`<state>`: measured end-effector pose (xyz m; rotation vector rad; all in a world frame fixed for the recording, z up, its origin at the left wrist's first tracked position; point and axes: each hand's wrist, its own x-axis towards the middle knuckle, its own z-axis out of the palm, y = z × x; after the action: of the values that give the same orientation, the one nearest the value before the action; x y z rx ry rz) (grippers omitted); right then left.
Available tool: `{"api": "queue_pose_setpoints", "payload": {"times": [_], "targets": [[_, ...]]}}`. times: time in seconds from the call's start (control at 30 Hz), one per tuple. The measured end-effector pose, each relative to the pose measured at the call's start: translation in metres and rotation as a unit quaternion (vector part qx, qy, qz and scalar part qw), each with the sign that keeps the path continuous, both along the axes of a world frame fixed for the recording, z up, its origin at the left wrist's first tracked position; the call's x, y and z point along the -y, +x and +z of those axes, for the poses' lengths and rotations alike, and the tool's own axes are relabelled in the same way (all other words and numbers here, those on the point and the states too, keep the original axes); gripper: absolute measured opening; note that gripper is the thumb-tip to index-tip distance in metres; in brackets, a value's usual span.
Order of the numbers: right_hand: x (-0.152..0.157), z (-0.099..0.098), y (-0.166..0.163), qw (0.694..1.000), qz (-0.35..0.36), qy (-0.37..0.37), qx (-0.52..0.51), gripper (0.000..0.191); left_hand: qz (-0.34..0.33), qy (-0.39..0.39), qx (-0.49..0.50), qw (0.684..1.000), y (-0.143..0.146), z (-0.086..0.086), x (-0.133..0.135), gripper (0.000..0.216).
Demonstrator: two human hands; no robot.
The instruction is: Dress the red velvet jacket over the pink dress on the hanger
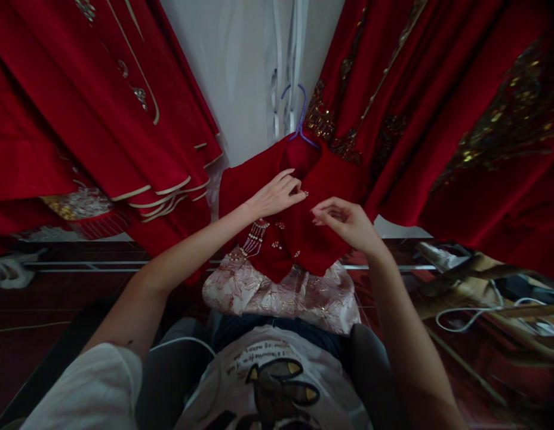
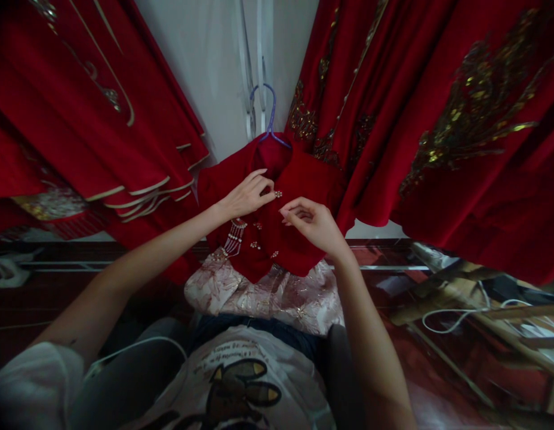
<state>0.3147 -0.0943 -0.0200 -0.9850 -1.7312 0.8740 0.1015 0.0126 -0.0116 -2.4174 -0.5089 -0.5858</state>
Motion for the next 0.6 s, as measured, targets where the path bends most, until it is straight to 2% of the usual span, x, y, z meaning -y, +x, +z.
{"api": "queue_pose_setpoints", "payload": {"times": [0.13, 0.33, 0.6], "targets": [[0.003, -0.006, -0.001, 1.0, -0.003, -0.018, -0.012, 0.029, 0.01, -0.029, 0.03, 0.999, -0.001, 0.001, 0.007, 0.029], [0.003, -0.01, 0.004, 0.999, -0.01, -0.029, -0.028, 0.03, -0.034, -0.018, 0.0, 0.999, -0.002, 0.007, 0.014, 0.032], [-0.001, -0.009, 0.006, 0.999, -0.031, -0.009, -0.032, 0.035, 0.011, 0.001, -0.025, 1.0, 0.001, 0.014, 0.014, 0.033]]}}
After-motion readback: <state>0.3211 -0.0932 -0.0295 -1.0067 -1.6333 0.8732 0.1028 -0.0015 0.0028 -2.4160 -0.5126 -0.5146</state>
